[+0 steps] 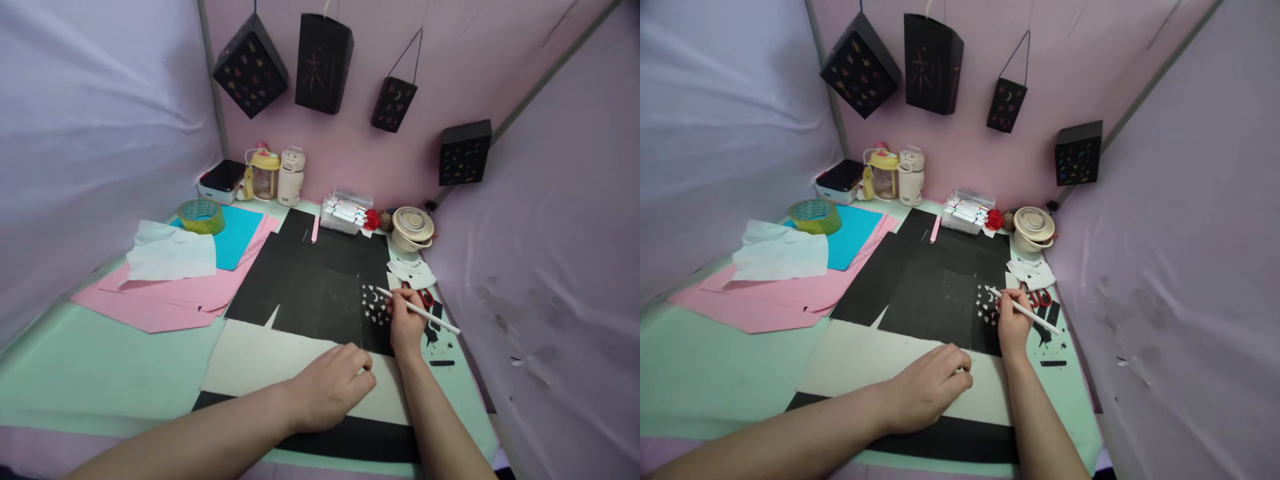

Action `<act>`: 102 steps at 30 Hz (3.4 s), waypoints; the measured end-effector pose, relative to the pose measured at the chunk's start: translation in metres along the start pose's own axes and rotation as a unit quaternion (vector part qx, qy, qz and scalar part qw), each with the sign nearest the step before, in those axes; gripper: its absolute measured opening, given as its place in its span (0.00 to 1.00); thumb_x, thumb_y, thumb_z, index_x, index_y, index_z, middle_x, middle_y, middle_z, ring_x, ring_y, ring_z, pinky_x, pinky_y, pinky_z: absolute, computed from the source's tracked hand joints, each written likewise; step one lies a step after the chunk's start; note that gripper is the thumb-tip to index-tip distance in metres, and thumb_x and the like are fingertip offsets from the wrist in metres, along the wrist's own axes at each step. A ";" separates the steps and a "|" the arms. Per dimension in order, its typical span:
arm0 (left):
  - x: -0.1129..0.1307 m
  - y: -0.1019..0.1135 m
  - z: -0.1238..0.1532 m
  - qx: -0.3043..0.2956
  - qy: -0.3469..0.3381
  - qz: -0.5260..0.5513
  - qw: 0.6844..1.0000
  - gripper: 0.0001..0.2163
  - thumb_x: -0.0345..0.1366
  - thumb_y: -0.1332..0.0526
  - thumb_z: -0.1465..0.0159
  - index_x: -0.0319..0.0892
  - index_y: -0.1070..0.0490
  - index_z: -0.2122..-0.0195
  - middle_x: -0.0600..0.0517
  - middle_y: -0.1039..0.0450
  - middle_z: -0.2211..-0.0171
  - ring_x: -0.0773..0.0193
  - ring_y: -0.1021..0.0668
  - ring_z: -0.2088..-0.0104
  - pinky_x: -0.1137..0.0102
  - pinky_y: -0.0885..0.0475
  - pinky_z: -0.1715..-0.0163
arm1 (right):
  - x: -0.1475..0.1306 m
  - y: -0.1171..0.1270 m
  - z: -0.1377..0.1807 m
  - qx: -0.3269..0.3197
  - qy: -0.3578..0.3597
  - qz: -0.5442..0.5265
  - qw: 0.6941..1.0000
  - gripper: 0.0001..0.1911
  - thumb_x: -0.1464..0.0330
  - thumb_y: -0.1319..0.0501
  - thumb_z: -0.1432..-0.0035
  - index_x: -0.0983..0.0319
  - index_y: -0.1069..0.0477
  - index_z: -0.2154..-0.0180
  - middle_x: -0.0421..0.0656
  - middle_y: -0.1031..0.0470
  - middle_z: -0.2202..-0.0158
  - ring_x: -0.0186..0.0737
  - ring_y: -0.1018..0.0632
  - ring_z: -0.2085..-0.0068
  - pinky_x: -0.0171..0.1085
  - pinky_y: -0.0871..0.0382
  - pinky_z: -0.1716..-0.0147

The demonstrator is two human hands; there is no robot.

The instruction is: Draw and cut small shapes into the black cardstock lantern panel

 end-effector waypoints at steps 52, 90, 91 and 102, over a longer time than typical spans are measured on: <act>-0.047 0.009 0.010 0.030 0.038 -0.197 0.979 0.18 0.38 0.41 0.36 0.26 0.25 0.53 0.33 0.26 0.50 0.43 0.24 0.49 0.55 0.30 0.48 | -0.039 -0.059 0.019 -0.139 -0.025 -0.103 0.985 0.06 0.73 0.37 0.42 0.59 0.34 0.69 0.34 0.34 0.78 0.30 0.33 0.77 0.30 0.41 0.78; -0.047 0.010 0.011 0.032 0.051 -0.212 0.975 0.19 0.38 0.44 0.34 0.25 0.28 0.51 0.32 0.27 0.49 0.43 0.25 0.47 0.55 0.37 0.45 | -0.021 -0.078 0.049 -0.245 0.051 0.108 0.962 0.07 0.73 0.41 0.42 0.59 0.36 0.71 0.37 0.31 0.75 0.33 0.29 0.76 0.32 0.35 0.77; -0.047 0.010 0.011 0.033 0.051 -0.210 0.976 0.19 0.39 0.44 0.34 0.25 0.28 0.51 0.32 0.27 0.49 0.43 0.25 0.47 0.54 0.37 0.45 | -0.023 -0.077 0.049 -0.241 0.058 0.123 0.961 0.05 0.73 0.41 0.42 0.59 0.34 0.70 0.37 0.30 0.75 0.33 0.29 0.76 0.32 0.34 0.76; -0.058 0.006 0.010 -0.014 0.081 -0.166 0.983 0.38 0.61 0.39 0.43 0.29 0.29 0.46 0.37 0.33 0.41 0.47 0.33 0.40 0.58 0.43 0.41 | -0.038 -0.054 0.035 -0.145 -0.042 0.128 0.980 0.05 0.67 0.38 0.43 0.59 0.30 0.71 0.38 0.29 0.75 0.35 0.28 0.74 0.33 0.33 0.75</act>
Point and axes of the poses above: each hand's wrist, its own z-axis away from the middle knuckle, its own y-axis out of the back of the hand, x = y × z, the point moved 9 cm from there along -z, towards the middle knuckle
